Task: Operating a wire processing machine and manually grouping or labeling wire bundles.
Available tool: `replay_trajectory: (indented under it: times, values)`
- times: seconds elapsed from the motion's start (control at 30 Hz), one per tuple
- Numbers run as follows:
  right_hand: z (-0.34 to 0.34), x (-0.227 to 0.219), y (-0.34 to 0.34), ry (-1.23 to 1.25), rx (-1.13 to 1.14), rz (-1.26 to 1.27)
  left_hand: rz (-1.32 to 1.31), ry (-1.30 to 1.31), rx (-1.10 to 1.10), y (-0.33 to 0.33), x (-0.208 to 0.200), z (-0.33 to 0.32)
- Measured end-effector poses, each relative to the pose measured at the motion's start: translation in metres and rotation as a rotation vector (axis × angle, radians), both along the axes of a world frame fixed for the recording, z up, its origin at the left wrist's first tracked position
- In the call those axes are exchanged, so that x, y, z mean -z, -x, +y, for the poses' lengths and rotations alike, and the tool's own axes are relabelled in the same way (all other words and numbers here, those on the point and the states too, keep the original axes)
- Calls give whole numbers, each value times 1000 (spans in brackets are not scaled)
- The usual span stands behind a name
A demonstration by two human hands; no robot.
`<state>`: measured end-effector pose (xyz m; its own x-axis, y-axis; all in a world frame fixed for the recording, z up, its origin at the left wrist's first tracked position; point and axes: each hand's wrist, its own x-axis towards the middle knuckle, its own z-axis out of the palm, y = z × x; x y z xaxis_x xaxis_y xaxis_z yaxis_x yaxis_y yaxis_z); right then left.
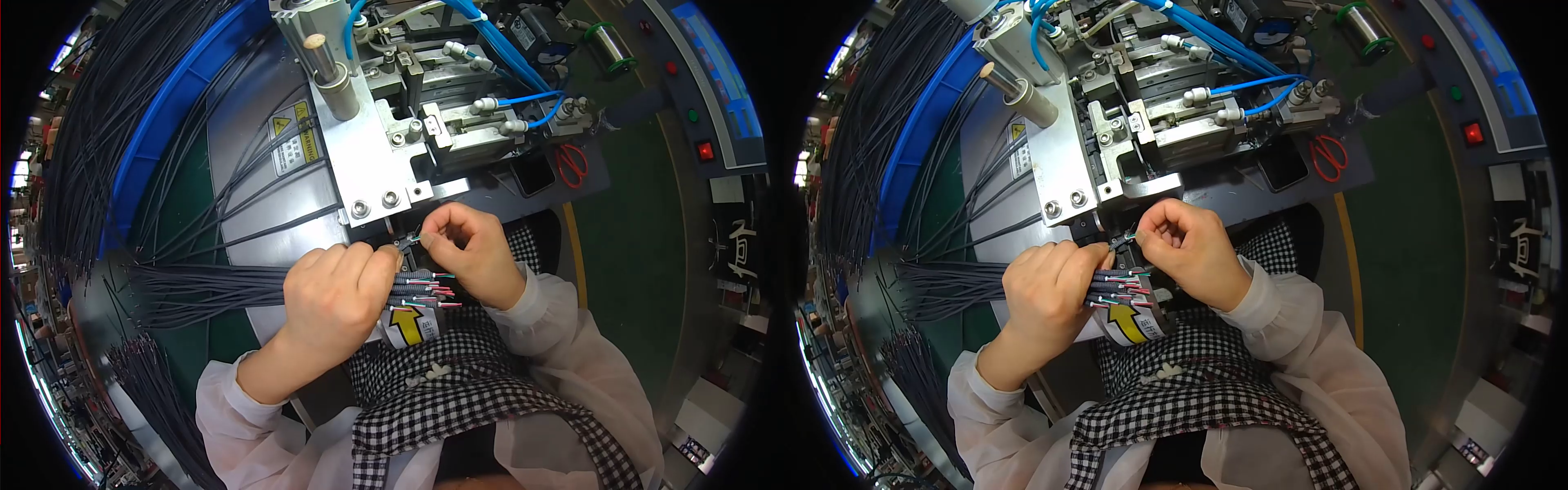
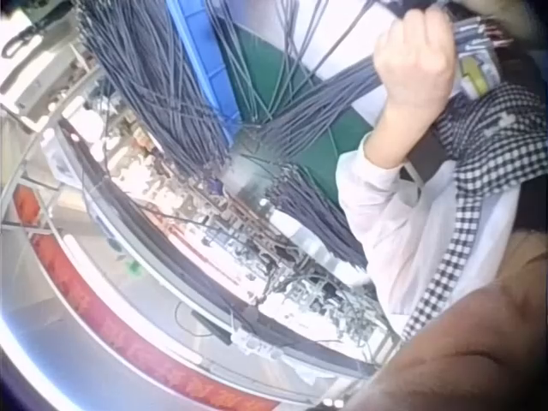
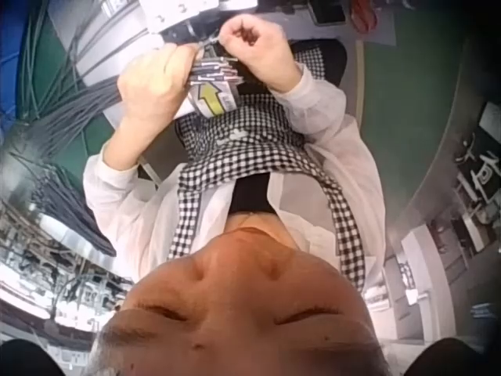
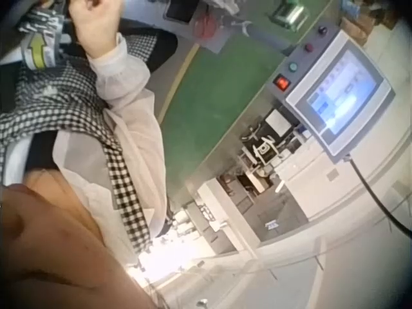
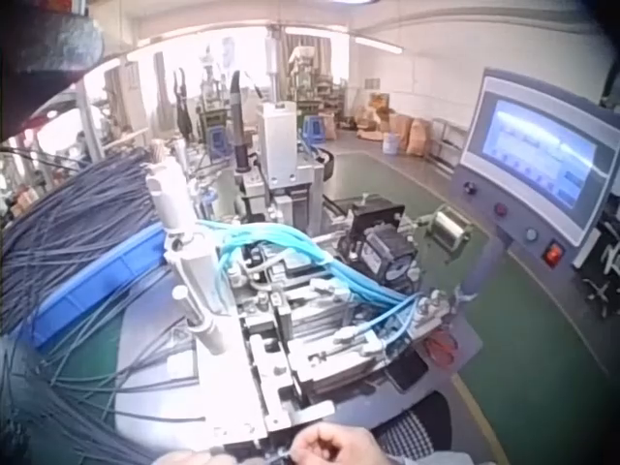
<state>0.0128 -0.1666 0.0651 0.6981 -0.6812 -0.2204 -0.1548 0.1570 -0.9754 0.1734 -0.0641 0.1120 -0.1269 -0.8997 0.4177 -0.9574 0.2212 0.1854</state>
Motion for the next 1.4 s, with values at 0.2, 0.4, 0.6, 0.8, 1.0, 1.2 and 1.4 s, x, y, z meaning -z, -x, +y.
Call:
replay_trajectory:
  times: [0.2,0.4,0.6,0.8,1.0,1.2,1.4]
  values:
    - [6,6,-5,-76,93,-59,27,0,-24,1,2,0]
    - [7,5,-3,-5,87,-32,53,-32,-32,3,1,0]
    - [-10,-11,3,669,-180,161,81,-107,-29,2,-1,1]
    - [-10,-20,1,744,-245,275,57,-62,-39,2,3,-2]
    - [-19,-26,0,930,-350,297,63,-96,-38,0,2,-1]
    - [-17,-18,-3,275,-323,148,81,-101,-35,0,1,1]
    - [-13,-6,-5,-98,-213,64,91,-42,14,-6,8,-1]
